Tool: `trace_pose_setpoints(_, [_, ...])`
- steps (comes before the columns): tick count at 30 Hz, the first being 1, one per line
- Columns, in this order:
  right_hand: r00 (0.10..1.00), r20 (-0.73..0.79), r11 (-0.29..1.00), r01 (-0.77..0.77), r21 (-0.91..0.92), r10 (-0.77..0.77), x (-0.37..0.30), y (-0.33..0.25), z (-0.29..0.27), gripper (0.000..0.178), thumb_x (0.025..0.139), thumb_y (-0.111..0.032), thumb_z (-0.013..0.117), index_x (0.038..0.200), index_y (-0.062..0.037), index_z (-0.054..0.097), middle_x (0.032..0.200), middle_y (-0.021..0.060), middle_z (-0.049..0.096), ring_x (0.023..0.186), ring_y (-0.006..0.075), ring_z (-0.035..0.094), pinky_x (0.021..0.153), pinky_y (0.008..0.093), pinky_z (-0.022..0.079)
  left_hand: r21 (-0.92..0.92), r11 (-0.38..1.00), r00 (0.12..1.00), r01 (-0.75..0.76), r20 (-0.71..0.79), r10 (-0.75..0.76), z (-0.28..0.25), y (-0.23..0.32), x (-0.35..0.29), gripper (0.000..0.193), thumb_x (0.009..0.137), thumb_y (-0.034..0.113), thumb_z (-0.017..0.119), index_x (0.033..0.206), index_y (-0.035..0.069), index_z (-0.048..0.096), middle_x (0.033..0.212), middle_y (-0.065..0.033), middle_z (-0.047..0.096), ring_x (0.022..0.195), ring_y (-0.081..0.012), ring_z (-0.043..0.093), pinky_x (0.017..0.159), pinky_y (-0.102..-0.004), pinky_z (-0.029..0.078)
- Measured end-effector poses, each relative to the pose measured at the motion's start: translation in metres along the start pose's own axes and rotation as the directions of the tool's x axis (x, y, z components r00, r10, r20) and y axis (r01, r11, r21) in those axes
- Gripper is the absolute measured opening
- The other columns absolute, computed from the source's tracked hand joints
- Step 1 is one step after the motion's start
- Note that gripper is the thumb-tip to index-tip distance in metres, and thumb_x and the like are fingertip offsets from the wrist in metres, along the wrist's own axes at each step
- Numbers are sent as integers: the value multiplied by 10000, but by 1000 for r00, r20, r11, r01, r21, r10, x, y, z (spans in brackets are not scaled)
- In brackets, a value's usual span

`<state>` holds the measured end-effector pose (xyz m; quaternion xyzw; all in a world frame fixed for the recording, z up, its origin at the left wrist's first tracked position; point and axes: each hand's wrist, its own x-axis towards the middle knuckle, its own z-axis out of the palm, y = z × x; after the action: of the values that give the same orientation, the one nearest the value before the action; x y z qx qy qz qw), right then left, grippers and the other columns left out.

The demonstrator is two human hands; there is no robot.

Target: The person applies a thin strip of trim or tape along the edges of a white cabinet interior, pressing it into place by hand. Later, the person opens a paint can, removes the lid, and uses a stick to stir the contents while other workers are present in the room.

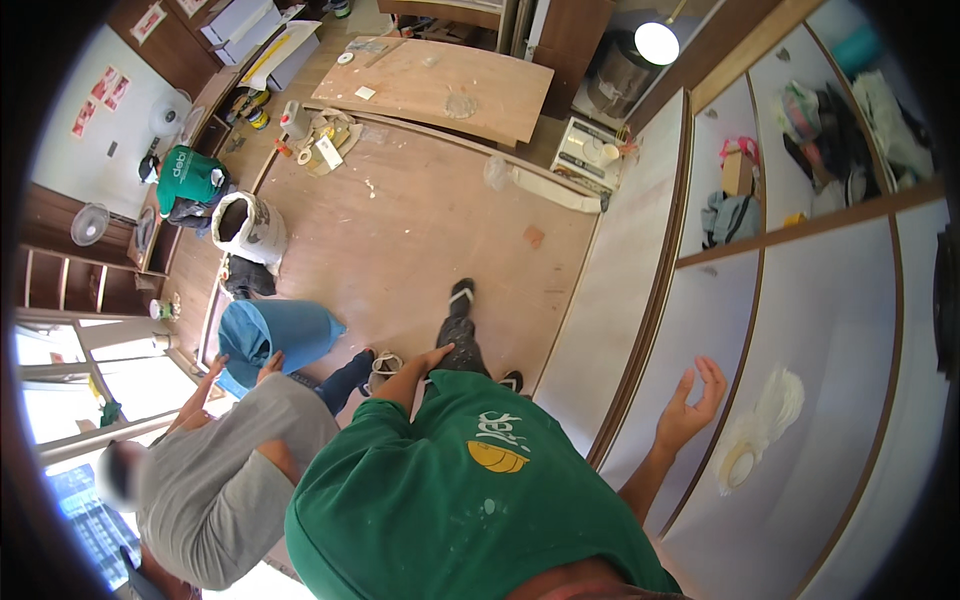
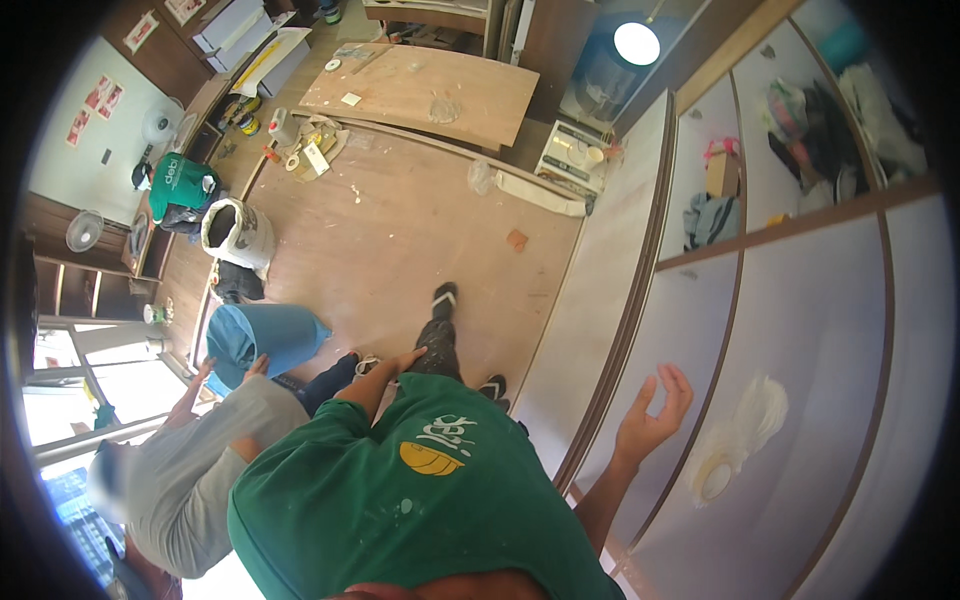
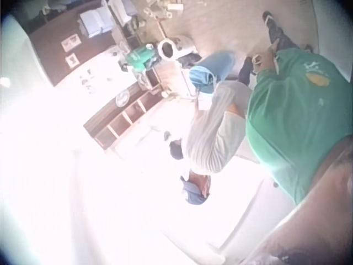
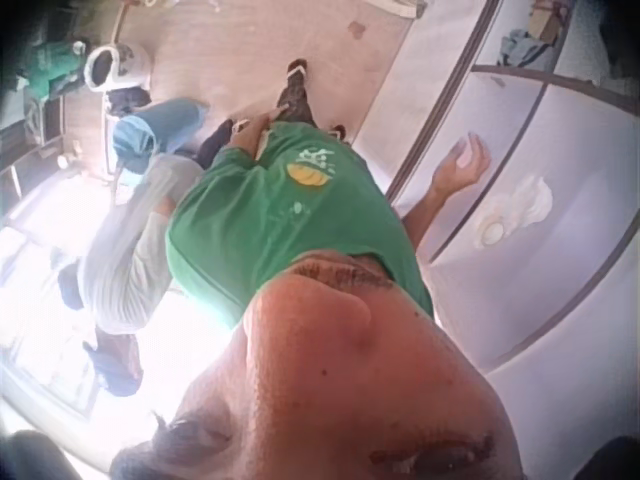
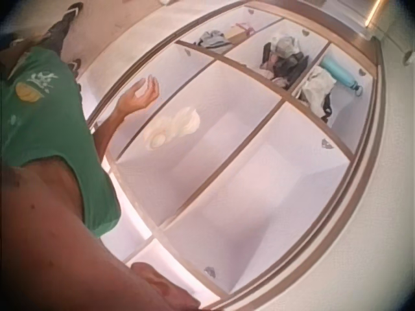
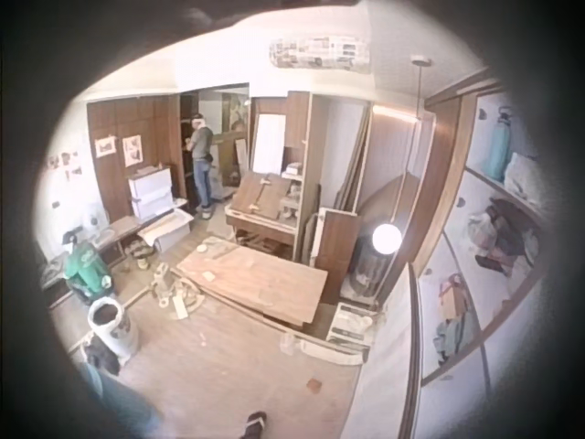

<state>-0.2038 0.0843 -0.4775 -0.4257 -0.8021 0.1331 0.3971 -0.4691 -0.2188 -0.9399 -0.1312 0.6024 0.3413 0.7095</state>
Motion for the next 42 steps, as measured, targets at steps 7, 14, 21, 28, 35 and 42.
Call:
trace_pose_setpoints(7, [867, 496, 998, -69, 6, 58, 15, 23, 143, 269, 907, -117, 686, 1147, 3, 678, 1081, 175, 661, 1005, 293, 633, 920, 384, 492, 44, 975, 924, -219, -311, 221, -94, 36, 37, 956, 888, 712, 555, 1460, -48, 457, 1474, -232, 507, 1361, -350, 491, 1155, -431, 344])
trace_pose_setpoints(14, [295, 923, 943, -293, -158, 246, -33, 93, 327, 467, 897, -343, 704, 1210, 3, 670, 1012, 216, 708, 932, 312, 687, 878, 401, 533, 81, 949, 778, -304, -554, 296, -204, 125, 1, 585, 888, 494, 651, 1100, -50, 691, 991, -177, 722, 886, -290, 700, 739, -424, 554])
trace_pose_setpoints(21, [0, 935, 840, -439, -319, 355, -32, 111, 462, 466, 920, -347, 656, 1230, 1, 662, 1069, 206, 706, 1002, 324, 675, 918, 419, 522, -342, 709, 599, -617, -788, 141, -282, 155, -80, 463, 919, 426, 674, 1150, 26, 645, 944, -69, 680, 790, -161, 619, 642, -338, 516])
trace_pose_setpoints(28, [-208, 912, 908, -158, -388, 353, 49, 98, 598, 456, 943, -337, 611, 1250, -2, 651, 1120, 184, 697, 1062, 320, 655, 947, 430, 510, -592, 645, 523, -483, -786, -331, -265, 57, -54, 492, 888, 442, 688, 1110, 4, 717, 992, -135, 732, 874, -250, 702, 756, -374, 561])
trace_pose_setpoints(35, [-415, 828, 911, 325, -252, 377, 161, 53, 816, 448, 966, -327, 567, 1269, -4, 640, 1171, 161, 688, 1122, 316, 634, 976, 442, 498, -861, 213, 550, -462, -467, -692, -151, 37, -53, 408, 932, 410, 669, 1116, 45, 663, 916, -122, 677, 753, -206, 643, 603, -359, 520])
trace_pose_setpoints(42, [36, 919, 855, 380, 351, -393, 395, -234, 1174, 327, 1000, -307, 518, 1010, -23, 680, 884, 79, 677, 800, 215, 627, 706, 423, 520, -716, -267, 694, -645, -403, -597, -129, 230, -19, 348, 925, 388, 679, 1019, 53, 654, 819, -78, 660, 685, -199, 608, 560, -349, 475])
